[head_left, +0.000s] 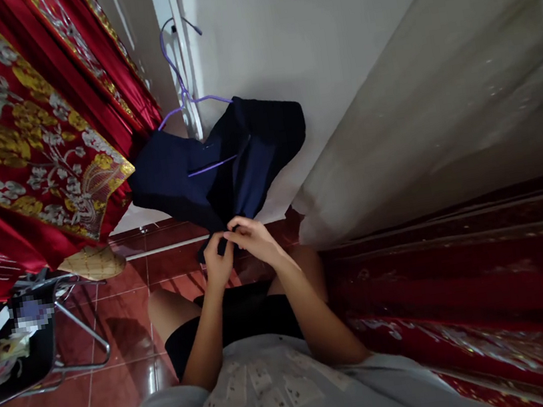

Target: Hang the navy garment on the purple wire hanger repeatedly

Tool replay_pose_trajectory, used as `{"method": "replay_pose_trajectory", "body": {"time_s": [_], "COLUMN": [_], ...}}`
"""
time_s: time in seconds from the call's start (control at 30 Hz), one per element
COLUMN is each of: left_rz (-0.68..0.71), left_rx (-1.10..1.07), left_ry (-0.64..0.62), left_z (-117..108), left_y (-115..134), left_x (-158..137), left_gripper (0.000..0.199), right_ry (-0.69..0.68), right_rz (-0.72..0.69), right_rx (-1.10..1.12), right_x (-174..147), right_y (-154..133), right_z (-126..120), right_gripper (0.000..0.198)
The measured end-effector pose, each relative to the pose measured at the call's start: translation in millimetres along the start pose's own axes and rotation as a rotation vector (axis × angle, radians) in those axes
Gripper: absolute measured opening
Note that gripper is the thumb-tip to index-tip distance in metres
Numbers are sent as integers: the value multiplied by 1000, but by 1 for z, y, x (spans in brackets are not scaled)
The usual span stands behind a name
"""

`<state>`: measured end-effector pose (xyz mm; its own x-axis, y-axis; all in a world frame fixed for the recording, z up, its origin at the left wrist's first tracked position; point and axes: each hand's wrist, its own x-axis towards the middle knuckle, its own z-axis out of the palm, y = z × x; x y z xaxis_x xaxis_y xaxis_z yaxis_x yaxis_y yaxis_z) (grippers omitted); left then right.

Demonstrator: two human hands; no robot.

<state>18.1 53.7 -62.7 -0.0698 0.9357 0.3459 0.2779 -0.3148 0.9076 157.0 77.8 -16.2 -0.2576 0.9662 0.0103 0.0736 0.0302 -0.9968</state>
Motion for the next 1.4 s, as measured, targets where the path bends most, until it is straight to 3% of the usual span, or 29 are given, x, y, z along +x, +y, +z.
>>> {"method": "replay_pose_trajectory", "body": {"time_s": [0.13,0.27,0.4,0.53,0.7,0.83,1.03,1.27,1.33,1.4], "left_rz": [-5,-19,-40,-63,-34,-46,-37,-73,-44,-5], "left_rx": [-62,-82,-71,-121,-130,-73,-35,-71,-27,32], "left_ry": [31,39,26,-5,-20,-3,13,44,50,34], "left_z": [8,6,-4,-11,-9,-6,-8,-19,-20,-20], "left_y": [11,12,6,8,20,23,23,27,27,24], "left_x": [-7,-6,-4,-4,-5,-8,-9,-8,-5,-1], "left_gripper": [21,22,22,14,14,17,18,16,14,12], "right_ry": [124,262,216,191,261,211,129,-221,-204,-98], "right_rz": [-42,-78,-21,-55,-107,-46,172,348,387,379], "right_rx": [73,148,99,-40,-136,-165,85,305,455,582], "right_x": [-16,-14,-13,-15,-19,-18,-5,4,14,33], "right_y": [-6,2,9,7,-8,-14,-24,-42,-46,-57], "right_z": [-1,7,14,17,20,14,-3,-11,-6,-5], "right_gripper": [26,37,32,30,26,31,36,31,29,24]}}
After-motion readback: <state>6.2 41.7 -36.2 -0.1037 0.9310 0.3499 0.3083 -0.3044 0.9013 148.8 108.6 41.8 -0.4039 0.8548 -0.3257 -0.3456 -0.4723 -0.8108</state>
